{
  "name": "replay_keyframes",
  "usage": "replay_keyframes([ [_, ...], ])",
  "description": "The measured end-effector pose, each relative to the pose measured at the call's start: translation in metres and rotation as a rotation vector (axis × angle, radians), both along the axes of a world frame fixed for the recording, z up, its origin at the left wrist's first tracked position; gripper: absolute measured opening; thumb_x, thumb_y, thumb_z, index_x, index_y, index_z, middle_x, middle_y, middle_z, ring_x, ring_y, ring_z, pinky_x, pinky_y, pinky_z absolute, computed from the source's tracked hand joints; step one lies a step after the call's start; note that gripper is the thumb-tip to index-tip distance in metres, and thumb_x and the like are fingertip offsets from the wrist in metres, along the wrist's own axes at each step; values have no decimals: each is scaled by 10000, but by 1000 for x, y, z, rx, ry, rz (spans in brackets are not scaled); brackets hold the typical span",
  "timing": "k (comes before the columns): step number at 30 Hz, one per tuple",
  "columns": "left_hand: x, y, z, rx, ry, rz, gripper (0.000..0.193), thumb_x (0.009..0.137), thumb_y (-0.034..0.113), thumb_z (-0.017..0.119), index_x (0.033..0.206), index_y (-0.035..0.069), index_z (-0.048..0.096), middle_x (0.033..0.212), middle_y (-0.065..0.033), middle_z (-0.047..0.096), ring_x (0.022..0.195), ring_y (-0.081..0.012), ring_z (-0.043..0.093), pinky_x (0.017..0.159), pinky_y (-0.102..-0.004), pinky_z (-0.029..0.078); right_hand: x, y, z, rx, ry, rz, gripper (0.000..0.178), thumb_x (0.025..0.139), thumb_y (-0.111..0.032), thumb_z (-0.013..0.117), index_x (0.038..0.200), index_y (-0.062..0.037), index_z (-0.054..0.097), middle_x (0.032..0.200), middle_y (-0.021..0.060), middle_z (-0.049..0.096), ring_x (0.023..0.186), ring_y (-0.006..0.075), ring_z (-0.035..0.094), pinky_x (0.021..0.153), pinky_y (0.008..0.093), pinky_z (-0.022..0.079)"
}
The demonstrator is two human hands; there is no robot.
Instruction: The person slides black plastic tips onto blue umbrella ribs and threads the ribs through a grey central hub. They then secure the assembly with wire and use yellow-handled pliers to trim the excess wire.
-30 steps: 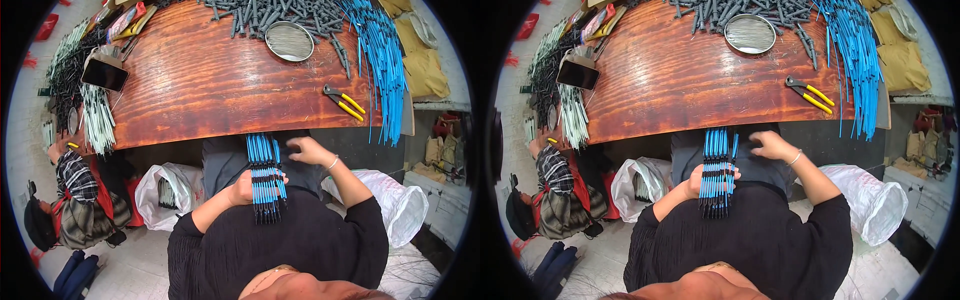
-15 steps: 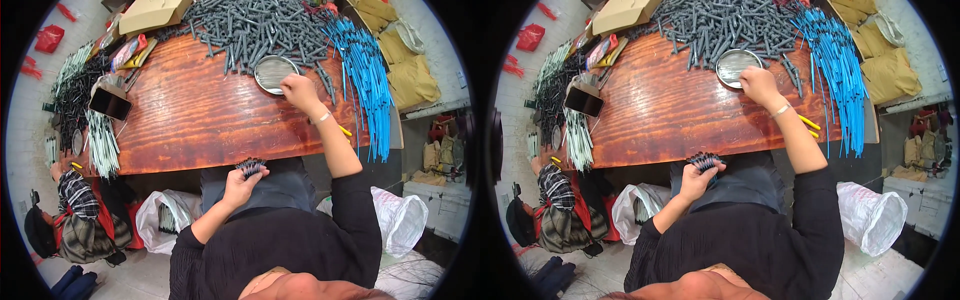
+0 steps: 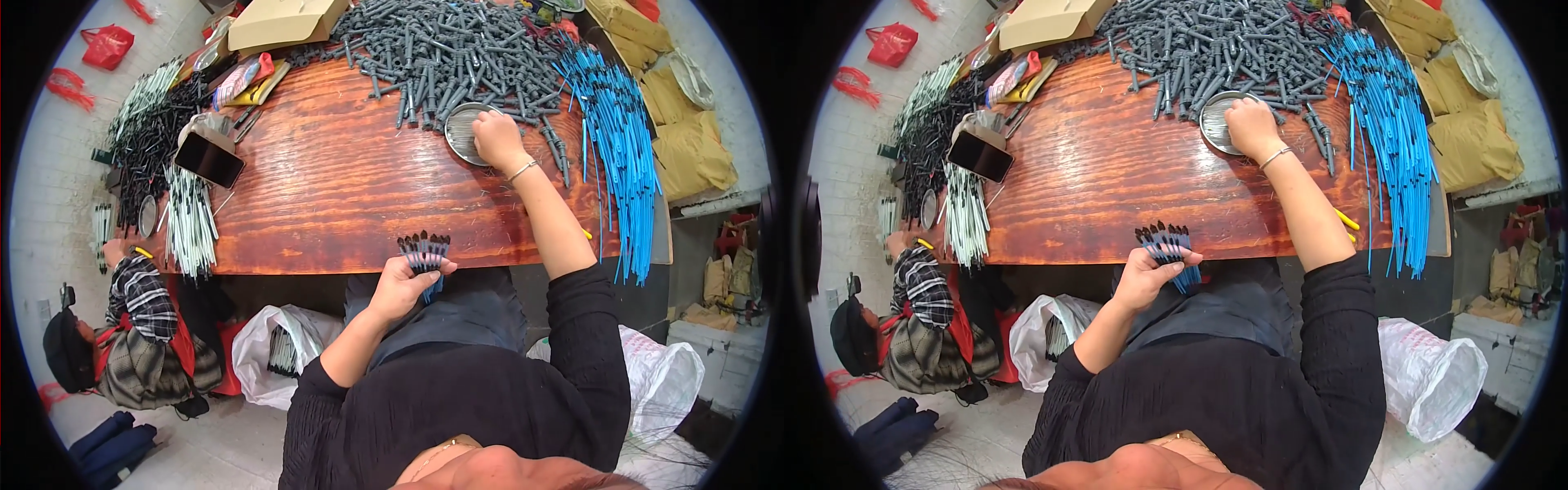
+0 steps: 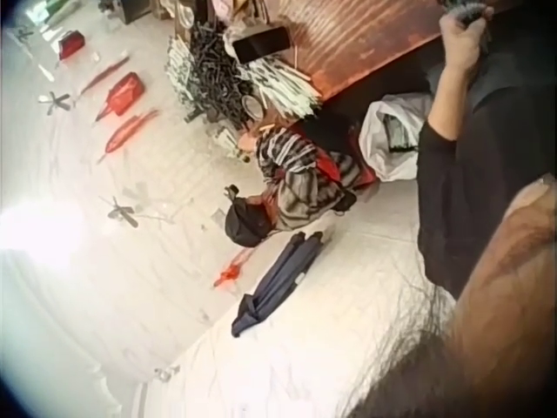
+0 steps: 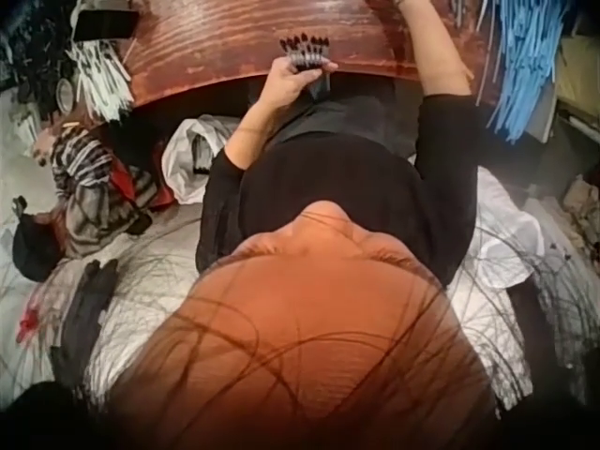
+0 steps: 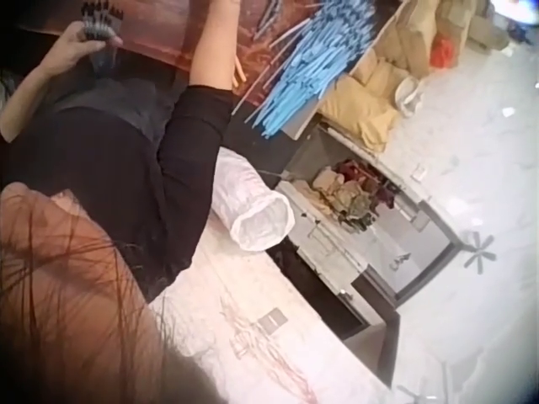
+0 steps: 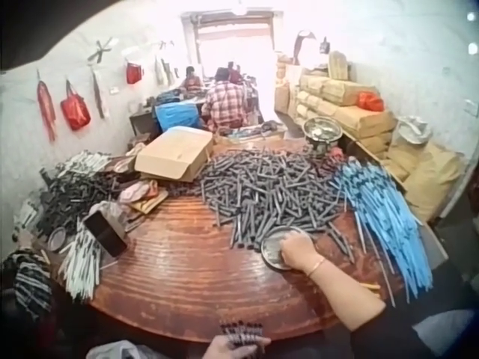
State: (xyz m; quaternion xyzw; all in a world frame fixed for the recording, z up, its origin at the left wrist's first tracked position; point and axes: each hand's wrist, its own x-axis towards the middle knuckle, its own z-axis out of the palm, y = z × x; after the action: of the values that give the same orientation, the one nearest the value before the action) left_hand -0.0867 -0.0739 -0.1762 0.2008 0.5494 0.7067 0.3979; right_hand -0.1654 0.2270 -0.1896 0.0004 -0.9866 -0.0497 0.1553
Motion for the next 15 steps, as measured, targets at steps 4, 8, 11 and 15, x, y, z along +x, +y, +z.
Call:
replay_keyframes([
  [4,-4,-2,3,37,-63,-55,218,846,-14,510,1051,-37,581,979,-149,636,914,-215,618,834,-348,487,11,0,15,-16,24,3,64,685,-90,556,698,-68,614,802,77,597,818,247,575,685,377,456],
  [8,-4,3,2,69,-133,-50,218,844,-11,520,1051,-36,584,981,-149,638,919,-212,618,834,-344,489,40,-16,36,-363,178,52,52,689,-53,552,720,-51,594,789,99,584,782,276,572,659,377,456],
  [11,-2,0,3,66,-143,-4,218,842,-22,520,1050,-39,584,977,-140,640,916,-198,617,831,-327,489,72,-51,69,-711,231,235,91,675,19,552,758,-17,565,749,123,547,718,297,554,621,375,448],
  [15,-1,1,6,61,-128,16,220,837,-47,516,1045,-44,585,964,-120,645,904,-166,615,824,-290,489,121,-97,108,-806,207,433,157,636,62,570,774,-14,579,718,113,519,675,265,527,584,346,423],
])
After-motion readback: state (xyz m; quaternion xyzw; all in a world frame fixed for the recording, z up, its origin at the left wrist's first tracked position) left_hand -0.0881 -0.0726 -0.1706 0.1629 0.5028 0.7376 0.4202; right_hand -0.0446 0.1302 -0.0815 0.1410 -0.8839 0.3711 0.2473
